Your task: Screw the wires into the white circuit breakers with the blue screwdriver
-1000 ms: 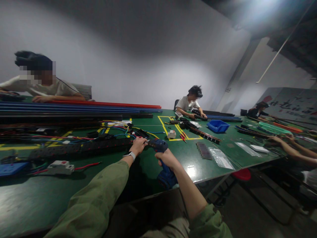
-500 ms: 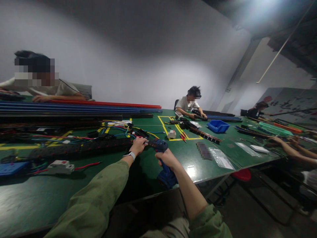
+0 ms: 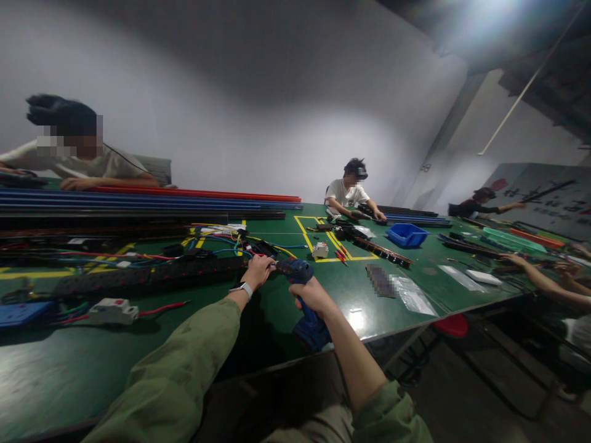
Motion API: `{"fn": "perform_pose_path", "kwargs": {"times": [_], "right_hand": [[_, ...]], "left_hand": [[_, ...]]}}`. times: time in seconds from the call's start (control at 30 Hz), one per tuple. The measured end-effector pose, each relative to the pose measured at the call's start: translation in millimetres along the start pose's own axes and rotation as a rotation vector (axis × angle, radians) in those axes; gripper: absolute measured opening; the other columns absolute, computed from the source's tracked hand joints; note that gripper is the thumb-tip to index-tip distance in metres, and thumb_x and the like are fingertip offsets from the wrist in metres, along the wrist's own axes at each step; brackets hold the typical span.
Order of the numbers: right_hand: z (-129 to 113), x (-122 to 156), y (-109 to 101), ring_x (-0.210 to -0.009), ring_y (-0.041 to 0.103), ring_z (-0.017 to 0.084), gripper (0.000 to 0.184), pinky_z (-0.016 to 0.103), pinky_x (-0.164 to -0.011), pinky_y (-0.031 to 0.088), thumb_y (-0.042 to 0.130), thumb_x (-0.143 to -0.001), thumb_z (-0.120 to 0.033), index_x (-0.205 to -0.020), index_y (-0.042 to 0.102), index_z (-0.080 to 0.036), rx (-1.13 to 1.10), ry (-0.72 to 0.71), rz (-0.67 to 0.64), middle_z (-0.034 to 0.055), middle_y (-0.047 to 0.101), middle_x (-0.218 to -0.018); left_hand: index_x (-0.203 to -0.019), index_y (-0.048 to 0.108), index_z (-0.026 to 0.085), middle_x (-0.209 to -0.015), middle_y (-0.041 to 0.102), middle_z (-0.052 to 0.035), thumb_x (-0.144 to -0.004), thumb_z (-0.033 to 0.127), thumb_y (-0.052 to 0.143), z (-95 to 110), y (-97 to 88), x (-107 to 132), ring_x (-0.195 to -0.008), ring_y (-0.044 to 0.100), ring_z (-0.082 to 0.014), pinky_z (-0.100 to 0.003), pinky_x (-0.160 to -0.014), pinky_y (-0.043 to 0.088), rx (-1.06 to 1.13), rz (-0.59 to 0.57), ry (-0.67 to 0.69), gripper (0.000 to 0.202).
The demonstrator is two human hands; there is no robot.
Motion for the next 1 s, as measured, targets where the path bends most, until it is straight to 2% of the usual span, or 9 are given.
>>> {"fn": "perform_pose_path", "kwargs": {"times": [0.5, 0.63, 0.8, 1.0], "right_hand": [[-2.9, 1.4, 0.4, -0.041, 0.051, 0.012, 0.021, 0.021, -0.042, 0.035, 0.059, -0.071, -0.016, -0.092, 0.063, -0.018, 0.013, -0.001, 0.0, -0.0074, 0.05, -0.05], [-3.1, 1.9, 0.7, -0.04, 0.051, 0.012, 0.017, 0.021, -0.042, 0.035, 0.059, -0.07, -0.016, -0.087, 0.061, -0.018, 0.011, 0.006, 0.0, -0.007, 0.05, -0.049], [-3.6, 2.8, 1.2, -0.039, 0.05, 0.012, 0.021, 0.021, -0.042, 0.033, 0.059, -0.07, -0.016, -0.091, 0.062, -0.018, -0.007, 0.01, 0.001, -0.0077, 0.049, -0.049], [-3.5, 2.1, 0.8, -0.04, 0.051, 0.012, 0.015, 0.022, -0.042, 0.034, 0.059, -0.069, -0.016, -0.084, 0.06, -0.018, 0.001, 0.014, 0.012, -0.0064, 0.05, -0.049]], "left_hand": [[-0.112, 0.077, 0.026, -0.109, 0.074, -0.0102, -0.098, 0.032, 0.06, 8.8, -8.1, 4.1, -0.112, 0.055, -0.0298, -0.041, -0.099, 0.043, 0.004, 0.024, -0.017, 0.023], [-0.112, 0.077, 0.026, -0.11, 0.074, -0.0105, -0.098, 0.032, 0.059, 7.7, -6.9, 4.0, -0.114, 0.054, -0.0305, -0.042, -0.101, 0.042, 0.003, 0.022, -0.011, 0.024], [-0.113, 0.077, 0.026, -0.111, 0.074, -0.0104, -0.097, 0.031, 0.059, 7.4, -7.5, 3.8, -0.112, 0.054, -0.0303, -0.042, -0.101, 0.042, 0.001, 0.013, -0.003, 0.025], [-0.112, 0.078, 0.026, -0.109, 0.073, -0.0109, -0.097, 0.029, 0.059, 7.4, -7.8, 3.8, -0.112, 0.055, -0.0304, -0.042, -0.1, 0.042, -0.005, 0.017, -0.001, 0.024]]}}
Point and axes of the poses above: each hand's wrist, its own x-axis away from the middle knuckle, its own y-axis out of the palm, z = x × y, the point moved 2 cm from there along -x, towards the middle knuckle
